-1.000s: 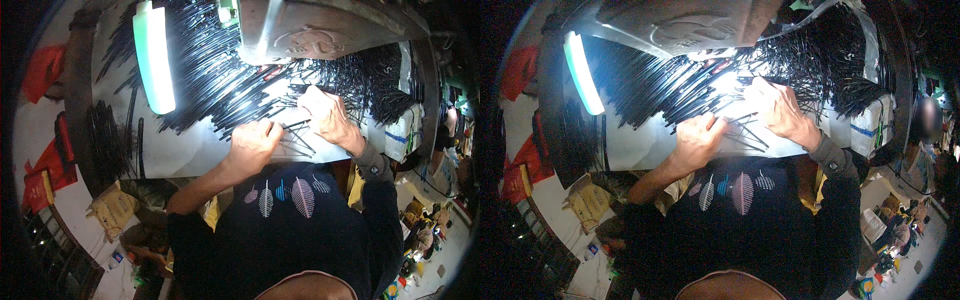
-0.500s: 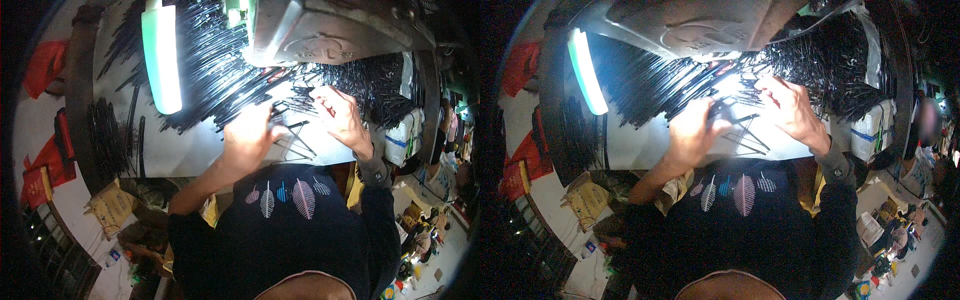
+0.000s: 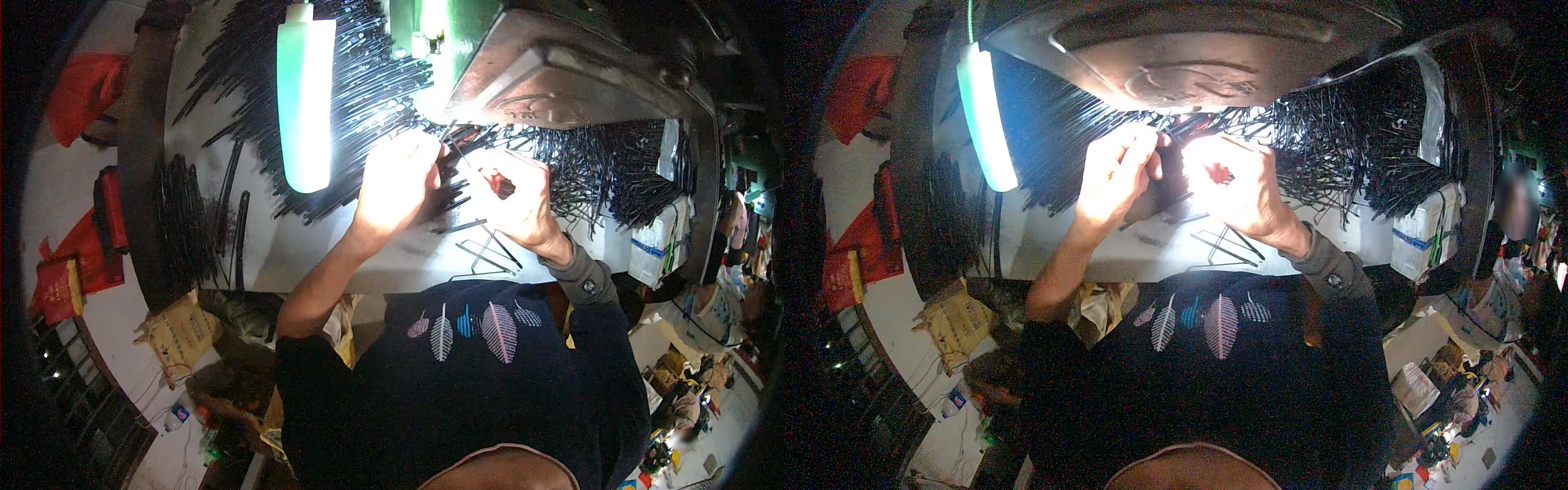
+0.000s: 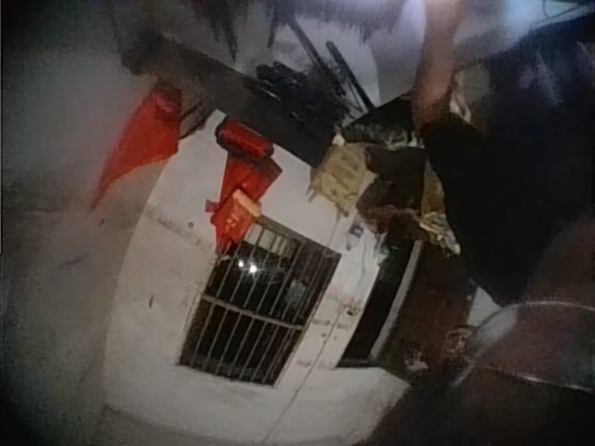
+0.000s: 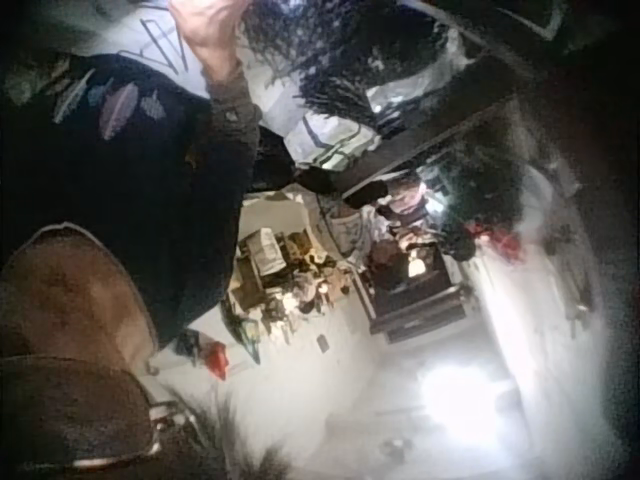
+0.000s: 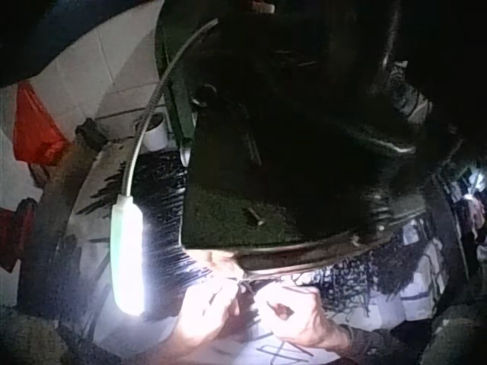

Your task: The person assembles small metal components using a manual press and an assembly fixture.

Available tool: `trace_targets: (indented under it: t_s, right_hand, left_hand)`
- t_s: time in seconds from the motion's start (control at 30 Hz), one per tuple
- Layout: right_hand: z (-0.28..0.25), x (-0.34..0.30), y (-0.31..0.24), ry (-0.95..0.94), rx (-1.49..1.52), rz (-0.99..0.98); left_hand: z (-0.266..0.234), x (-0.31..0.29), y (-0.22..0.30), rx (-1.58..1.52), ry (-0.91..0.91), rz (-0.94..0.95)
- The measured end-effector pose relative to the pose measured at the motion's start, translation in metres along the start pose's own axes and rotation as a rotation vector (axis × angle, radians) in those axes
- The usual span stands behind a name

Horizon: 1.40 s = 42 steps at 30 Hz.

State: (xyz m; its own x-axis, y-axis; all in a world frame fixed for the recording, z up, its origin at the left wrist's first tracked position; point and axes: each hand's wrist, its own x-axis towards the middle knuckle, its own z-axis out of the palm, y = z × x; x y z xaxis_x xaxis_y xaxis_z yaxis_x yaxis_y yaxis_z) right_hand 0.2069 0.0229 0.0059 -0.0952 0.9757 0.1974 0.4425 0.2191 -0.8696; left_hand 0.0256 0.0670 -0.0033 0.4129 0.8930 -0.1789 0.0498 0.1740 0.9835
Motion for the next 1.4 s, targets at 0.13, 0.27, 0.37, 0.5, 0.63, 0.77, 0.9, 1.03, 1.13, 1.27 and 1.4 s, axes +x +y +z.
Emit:
trace_targets:
  t_s: [0.13, 0.27, 0.37, 0.5, 0.63, 0.77, 0.9, 1.03, 1.13, 1.27, 1.4]
  right_hand:
    - [0.000, 0.001, 0.000, -0.008, 0.069, 0.104]
    - [-0.002, 0.003, -0.003, -0.025, 0.062, 0.123]
    - [-0.004, 0.003, 0.001, -0.052, 0.065, 0.115]
    - [-0.004, 0.002, -0.004, -0.062, 0.142, 0.128]
    - [-0.001, 0.001, 0.000, -0.051, 0.177, 0.183]
    - [-0.001, 0.001, 0.000, -0.054, 0.152, 0.196]
    - [0.000, 0.002, 0.004, -0.066, 0.131, 0.134]
    - [0.006, -0.001, 0.011, -0.014, 0.232, 0.215]
    - [0.007, -0.002, 0.014, 0.001, 0.262, 0.215]
    - [0.006, -0.001, 0.021, -0.005, 0.308, 0.179]
    - [-0.001, 0.002, 0.019, -0.060, 0.379, 0.252]
  left_hand:
    - [-0.002, 0.000, 0.001, 0.017, 0.007, -0.012]
    - [0.000, 0.002, -0.004, 0.179, 0.039, 0.153]
    - [0.001, 0.001, 0.000, 0.208, 0.072, 0.123]
    - [0.000, -0.001, -0.016, 0.508, 0.164, 0.427]
    - [0.002, -0.001, -0.009, 0.558, 0.154, 0.433]
    - [0.004, 0.001, -0.003, 0.559, 0.206, 0.479]
    - [0.002, 0.003, -0.009, 0.627, 0.269, 0.648]
    - [-0.002, 0.002, 0.002, 0.548, 0.191, 0.550]
    - [-0.009, 0.005, 0.005, 0.521, -0.026, 0.340]
    - [-0.012, 0.007, 0.003, 0.088, -0.108, 0.235]
    - [-0.015, 0.011, 0.011, 0.120, -0.170, 0.173]
